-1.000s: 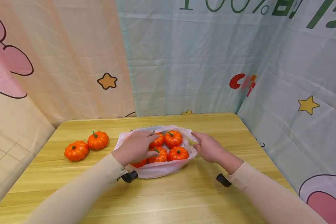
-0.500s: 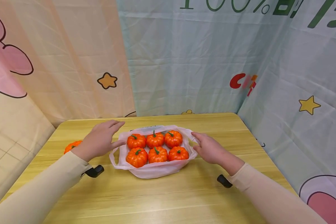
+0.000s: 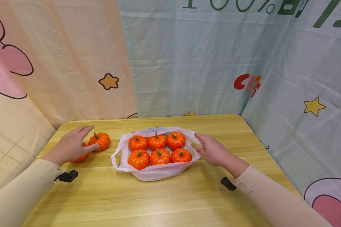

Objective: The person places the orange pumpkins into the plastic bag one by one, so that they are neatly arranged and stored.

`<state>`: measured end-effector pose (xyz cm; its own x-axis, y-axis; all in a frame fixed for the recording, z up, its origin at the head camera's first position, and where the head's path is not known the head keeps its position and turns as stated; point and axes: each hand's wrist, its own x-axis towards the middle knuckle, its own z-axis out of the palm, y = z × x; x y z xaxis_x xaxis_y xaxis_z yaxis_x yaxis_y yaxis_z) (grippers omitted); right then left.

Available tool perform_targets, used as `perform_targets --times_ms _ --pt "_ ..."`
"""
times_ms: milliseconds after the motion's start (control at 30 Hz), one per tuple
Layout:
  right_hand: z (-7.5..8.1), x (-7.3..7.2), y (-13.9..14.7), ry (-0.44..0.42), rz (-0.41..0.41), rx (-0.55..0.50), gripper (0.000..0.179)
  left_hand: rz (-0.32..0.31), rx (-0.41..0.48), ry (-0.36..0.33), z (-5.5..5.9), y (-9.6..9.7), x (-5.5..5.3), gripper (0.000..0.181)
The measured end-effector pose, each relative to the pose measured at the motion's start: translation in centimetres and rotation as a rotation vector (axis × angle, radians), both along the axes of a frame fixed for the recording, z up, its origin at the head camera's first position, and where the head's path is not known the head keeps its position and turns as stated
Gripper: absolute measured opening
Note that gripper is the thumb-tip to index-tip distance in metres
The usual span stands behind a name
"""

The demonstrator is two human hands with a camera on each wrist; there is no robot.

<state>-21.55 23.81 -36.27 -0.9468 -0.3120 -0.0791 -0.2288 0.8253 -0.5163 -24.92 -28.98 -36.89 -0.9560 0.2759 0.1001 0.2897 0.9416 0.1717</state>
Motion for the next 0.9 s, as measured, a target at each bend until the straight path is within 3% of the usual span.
perform_targets --times_ms 333,567,900 --pt "0.1 -0.1 0.0 -0.002 -0.004 0.012 0.066 0.022 0.123 -0.138 -1.8 -4.3 -0.2 0.113" --pt "-0.1 -0.1 0.1 0.010 0.005 0.009 0.065 0.013 0.206 -0.214 -2.6 -5.6 0.1 0.111" --pt "-0.3 -0.2 0.1 0.006 0.002 0.020 0.065 0.034 0.234 -0.266 -4.1 -6.8 0.3 0.107"
